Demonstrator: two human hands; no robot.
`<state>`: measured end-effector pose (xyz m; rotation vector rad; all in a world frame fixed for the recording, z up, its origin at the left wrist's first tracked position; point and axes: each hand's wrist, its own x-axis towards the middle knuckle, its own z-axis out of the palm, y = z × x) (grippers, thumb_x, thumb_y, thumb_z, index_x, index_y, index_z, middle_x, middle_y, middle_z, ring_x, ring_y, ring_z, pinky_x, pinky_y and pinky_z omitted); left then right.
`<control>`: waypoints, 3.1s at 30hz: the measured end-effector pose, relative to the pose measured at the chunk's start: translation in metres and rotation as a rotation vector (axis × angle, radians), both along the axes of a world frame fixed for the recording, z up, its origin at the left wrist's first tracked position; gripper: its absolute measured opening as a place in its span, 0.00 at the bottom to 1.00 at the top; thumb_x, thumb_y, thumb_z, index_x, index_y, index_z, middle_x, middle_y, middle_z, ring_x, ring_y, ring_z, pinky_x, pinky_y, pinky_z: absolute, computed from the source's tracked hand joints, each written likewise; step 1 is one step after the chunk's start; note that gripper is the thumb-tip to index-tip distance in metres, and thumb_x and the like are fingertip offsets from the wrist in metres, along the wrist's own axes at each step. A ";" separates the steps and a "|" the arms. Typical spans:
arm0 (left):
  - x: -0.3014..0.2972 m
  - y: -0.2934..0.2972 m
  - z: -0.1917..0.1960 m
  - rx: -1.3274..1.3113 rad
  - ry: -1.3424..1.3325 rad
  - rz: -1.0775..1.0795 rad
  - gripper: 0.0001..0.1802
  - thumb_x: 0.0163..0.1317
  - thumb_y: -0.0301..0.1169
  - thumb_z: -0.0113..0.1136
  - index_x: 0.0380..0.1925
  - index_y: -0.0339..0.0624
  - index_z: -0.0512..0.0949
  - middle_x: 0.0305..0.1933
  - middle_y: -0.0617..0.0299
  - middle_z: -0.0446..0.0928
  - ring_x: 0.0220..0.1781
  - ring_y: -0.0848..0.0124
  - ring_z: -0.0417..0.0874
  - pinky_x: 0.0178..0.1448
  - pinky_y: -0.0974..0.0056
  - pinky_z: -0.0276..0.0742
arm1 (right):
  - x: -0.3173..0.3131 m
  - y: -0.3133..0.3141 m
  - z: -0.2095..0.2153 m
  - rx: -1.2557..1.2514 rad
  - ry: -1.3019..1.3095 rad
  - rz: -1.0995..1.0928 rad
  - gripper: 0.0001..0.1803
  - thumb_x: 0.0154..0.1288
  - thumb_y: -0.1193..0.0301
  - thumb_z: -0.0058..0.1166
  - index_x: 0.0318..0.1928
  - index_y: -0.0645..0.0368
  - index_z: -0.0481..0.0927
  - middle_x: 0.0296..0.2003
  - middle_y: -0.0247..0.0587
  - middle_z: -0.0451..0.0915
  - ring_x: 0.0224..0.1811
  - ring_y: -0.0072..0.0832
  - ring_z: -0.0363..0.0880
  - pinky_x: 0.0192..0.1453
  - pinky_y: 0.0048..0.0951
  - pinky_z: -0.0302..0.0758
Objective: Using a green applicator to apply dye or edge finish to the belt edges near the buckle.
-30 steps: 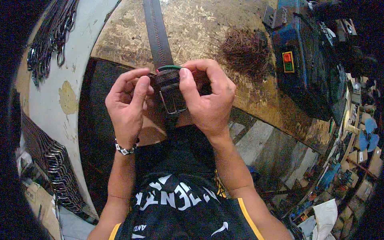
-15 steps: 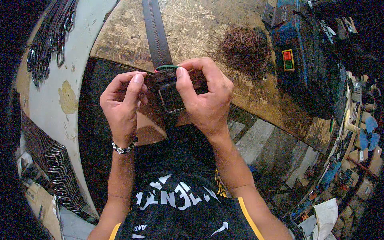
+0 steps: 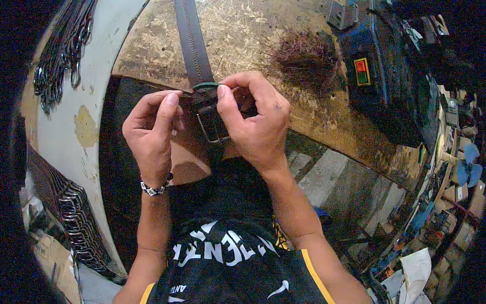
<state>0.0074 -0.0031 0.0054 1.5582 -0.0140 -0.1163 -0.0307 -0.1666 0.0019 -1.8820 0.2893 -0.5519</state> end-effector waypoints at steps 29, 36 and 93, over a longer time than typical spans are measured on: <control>0.007 -0.009 0.028 0.383 -0.138 -0.104 0.09 0.63 0.28 0.72 0.33 0.35 0.81 0.27 0.71 0.77 0.28 0.85 0.74 0.33 0.76 0.70 | -0.007 -0.016 -0.006 -0.044 -0.093 -0.060 0.05 0.63 0.74 0.64 0.37 0.61 0.82 0.30 0.39 0.83 0.29 0.26 0.80 0.36 0.28 0.76; 0.004 -0.005 0.013 0.592 -0.214 -0.206 0.15 0.59 0.31 0.76 0.38 0.37 0.79 0.32 0.66 0.81 0.33 0.81 0.79 0.39 0.72 0.75 | -0.006 -0.012 -0.004 -0.022 -0.079 -0.069 0.04 0.63 0.74 0.63 0.37 0.61 0.82 0.30 0.39 0.83 0.29 0.27 0.81 0.35 0.29 0.76; 0.015 -0.015 0.051 0.246 -0.510 -0.191 0.05 0.62 0.24 0.69 0.37 0.34 0.86 0.33 0.61 0.84 0.32 0.78 0.81 0.38 0.72 0.75 | -0.013 -0.011 0.001 -0.008 -0.085 0.146 0.03 0.63 0.75 0.63 0.36 0.61 0.83 0.31 0.41 0.84 0.32 0.29 0.85 0.40 0.30 0.80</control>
